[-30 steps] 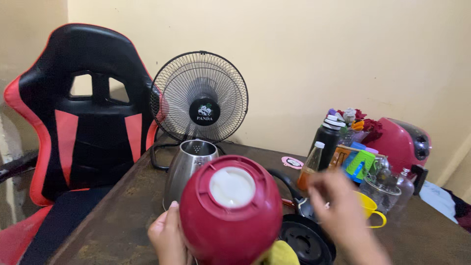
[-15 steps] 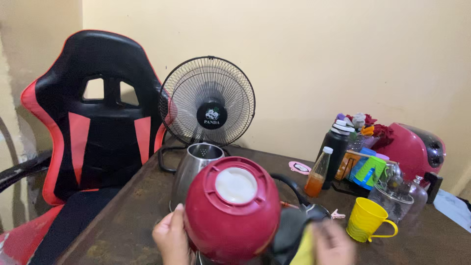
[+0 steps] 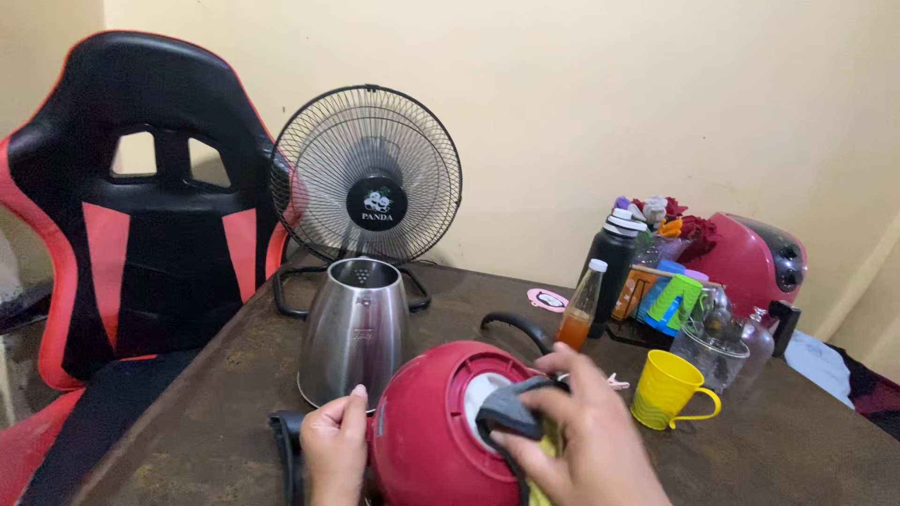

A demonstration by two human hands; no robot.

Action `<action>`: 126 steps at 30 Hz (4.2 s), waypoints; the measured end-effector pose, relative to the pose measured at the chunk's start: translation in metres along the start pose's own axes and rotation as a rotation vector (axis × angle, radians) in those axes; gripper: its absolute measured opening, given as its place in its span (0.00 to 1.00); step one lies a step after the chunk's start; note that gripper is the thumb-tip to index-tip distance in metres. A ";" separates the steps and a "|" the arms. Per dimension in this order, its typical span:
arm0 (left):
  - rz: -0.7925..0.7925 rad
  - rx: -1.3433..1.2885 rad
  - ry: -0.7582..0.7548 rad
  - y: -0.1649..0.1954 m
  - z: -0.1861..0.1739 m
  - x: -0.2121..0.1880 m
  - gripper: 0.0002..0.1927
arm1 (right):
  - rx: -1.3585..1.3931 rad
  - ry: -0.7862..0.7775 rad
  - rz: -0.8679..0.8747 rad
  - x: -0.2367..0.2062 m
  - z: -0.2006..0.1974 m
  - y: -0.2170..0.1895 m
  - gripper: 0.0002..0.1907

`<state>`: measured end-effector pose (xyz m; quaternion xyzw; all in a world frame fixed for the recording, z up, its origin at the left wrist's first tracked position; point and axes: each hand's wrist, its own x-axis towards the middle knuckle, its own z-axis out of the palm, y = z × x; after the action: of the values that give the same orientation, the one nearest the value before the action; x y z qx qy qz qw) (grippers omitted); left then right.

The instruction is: The person wipes a red thermos with a cloth, then disassembles a stainless steel electric kettle, removing its handle and outer shell and using a screwdriver to unscrew its internal components on the table.

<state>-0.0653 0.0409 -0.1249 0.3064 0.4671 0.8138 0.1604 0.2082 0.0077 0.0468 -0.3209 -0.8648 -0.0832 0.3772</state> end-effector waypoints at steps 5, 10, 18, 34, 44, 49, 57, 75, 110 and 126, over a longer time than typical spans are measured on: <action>0.010 -0.086 -0.128 0.004 -0.006 0.008 0.19 | 0.183 -0.075 -0.107 -0.005 0.008 0.001 0.29; 0.028 -0.040 -0.127 0.010 -0.010 0.006 0.20 | -0.025 -0.078 -0.060 -0.010 0.012 -0.027 0.32; 0.016 0.115 -0.111 0.013 -0.002 0.007 0.24 | 0.080 -0.171 0.022 -0.001 -0.003 -0.007 0.22; 0.022 0.166 -0.150 0.011 -0.012 0.020 0.21 | 0.238 -0.055 -0.244 0.010 0.006 -0.034 0.18; 0.091 0.201 -0.236 0.008 -0.005 0.014 0.23 | -0.038 -0.069 -0.468 -0.023 -0.010 0.012 0.14; 0.158 0.229 -0.322 0.005 -0.006 0.015 0.23 | 0.087 0.188 0.057 -0.016 -0.032 0.033 0.12; 0.130 0.212 -0.314 -0.001 -0.008 0.018 0.24 | 0.162 0.080 -0.320 -0.011 0.007 -0.024 0.21; 0.290 0.353 -0.182 0.034 0.026 0.021 0.22 | 0.526 0.380 0.686 -0.083 0.048 0.112 0.17; 2.115 0.576 -1.285 0.141 0.077 -0.031 0.12 | 1.039 -0.085 0.869 -0.043 0.043 0.098 0.25; 1.518 0.571 -0.473 0.138 0.028 -0.041 0.18 | -0.351 -0.662 0.050 -0.180 0.155 0.191 0.12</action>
<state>-0.0127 -0.0339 -0.0103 0.7281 0.2764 0.4658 -0.4201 0.3245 0.1278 -0.2081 -0.4111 -0.9044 -0.1126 0.0184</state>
